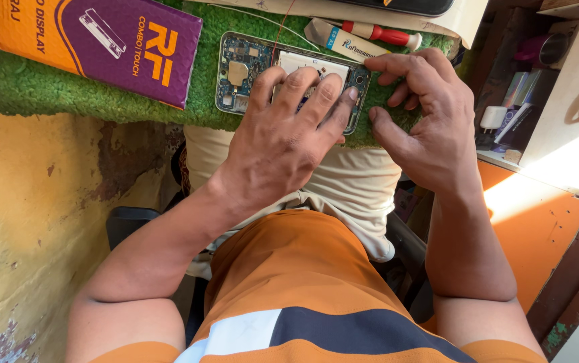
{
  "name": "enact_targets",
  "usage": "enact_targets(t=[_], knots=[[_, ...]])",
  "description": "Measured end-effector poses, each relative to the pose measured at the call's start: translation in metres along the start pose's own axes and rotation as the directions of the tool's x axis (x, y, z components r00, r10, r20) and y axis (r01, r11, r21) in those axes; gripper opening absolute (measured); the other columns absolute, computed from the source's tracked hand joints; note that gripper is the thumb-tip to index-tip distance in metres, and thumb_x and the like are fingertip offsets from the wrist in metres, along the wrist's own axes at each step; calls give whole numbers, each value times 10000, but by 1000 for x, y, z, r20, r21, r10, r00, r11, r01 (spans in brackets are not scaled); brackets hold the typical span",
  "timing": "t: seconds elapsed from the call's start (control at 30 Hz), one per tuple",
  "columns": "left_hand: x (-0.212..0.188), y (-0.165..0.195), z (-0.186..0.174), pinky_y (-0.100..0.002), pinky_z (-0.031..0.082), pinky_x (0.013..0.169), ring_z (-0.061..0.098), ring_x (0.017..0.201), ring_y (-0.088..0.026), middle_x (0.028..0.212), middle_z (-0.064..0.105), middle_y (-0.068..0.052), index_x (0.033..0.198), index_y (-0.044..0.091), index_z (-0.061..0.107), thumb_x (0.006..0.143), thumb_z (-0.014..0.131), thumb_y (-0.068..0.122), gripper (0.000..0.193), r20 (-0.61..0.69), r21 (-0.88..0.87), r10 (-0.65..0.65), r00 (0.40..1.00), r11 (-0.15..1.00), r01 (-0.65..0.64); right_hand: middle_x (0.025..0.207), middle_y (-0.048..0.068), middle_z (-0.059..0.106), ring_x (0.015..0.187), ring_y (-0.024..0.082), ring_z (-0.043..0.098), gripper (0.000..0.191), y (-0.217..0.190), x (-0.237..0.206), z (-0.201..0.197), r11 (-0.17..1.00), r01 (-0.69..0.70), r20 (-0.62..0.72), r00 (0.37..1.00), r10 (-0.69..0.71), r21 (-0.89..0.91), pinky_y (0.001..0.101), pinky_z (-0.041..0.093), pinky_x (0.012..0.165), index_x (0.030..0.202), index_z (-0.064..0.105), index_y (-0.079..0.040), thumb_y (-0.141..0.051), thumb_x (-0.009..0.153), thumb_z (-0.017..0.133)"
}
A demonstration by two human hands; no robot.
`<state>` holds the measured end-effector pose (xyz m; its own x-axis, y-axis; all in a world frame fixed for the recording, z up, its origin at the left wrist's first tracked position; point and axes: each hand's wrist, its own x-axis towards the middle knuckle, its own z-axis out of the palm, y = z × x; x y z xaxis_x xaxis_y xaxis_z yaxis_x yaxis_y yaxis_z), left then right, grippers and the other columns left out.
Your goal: The person repairs a disassembled mobile phone on a workbench. They hold and reposition a small blue circuit board, brush the phone's motherboard with a toothbrush, apply paste from a tube onto the board, press components into place, then hold the phone and tighten screws with a screwdriver.
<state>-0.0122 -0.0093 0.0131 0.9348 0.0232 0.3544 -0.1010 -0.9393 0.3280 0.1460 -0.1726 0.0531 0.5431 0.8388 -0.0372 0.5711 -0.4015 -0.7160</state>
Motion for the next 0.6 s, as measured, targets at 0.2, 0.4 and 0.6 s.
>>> enact_targets(t=[0.2, 0.4, 0.6], knots=[[-3, -3, 4, -471, 338, 1134, 474, 1302, -275, 1367, 560, -97, 1371, 30, 658, 1052, 715, 312, 429, -24, -55, -10, 1000, 998, 8, 1038, 58, 587, 838, 124, 585, 418, -2, 0, 3, 1000, -15, -30, 999, 15, -17, 249, 487, 774, 1271, 684, -53, 7, 862, 745], [-6, -13, 7, -458, 386, 1134, 531, 1286, -282, 1341, 616, -102, 1329, -7, 692, 997, 734, 292, 449, -135, -54, 65, 989, 996, -73, 1065, 65, 589, 841, 126, 577, 365, 0, -1, 5, 1000, 12, -45, 999, -13, -19, 256, 493, 785, 1266, 691, -46, -7, 907, 749], [-11, -19, 5, -460, 458, 1103, 598, 1230, -292, 1251, 648, -90, 1257, 18, 726, 1027, 751, 294, 360, -229, -63, 147, 962, 984, -166, 1057, 47, 621, 759, 90, 555, 162, 3, -3, 7, 999, -19, -85, 996, 23, 45, 226, 445, 694, 1158, 686, 8, -33, 1024, 767]])
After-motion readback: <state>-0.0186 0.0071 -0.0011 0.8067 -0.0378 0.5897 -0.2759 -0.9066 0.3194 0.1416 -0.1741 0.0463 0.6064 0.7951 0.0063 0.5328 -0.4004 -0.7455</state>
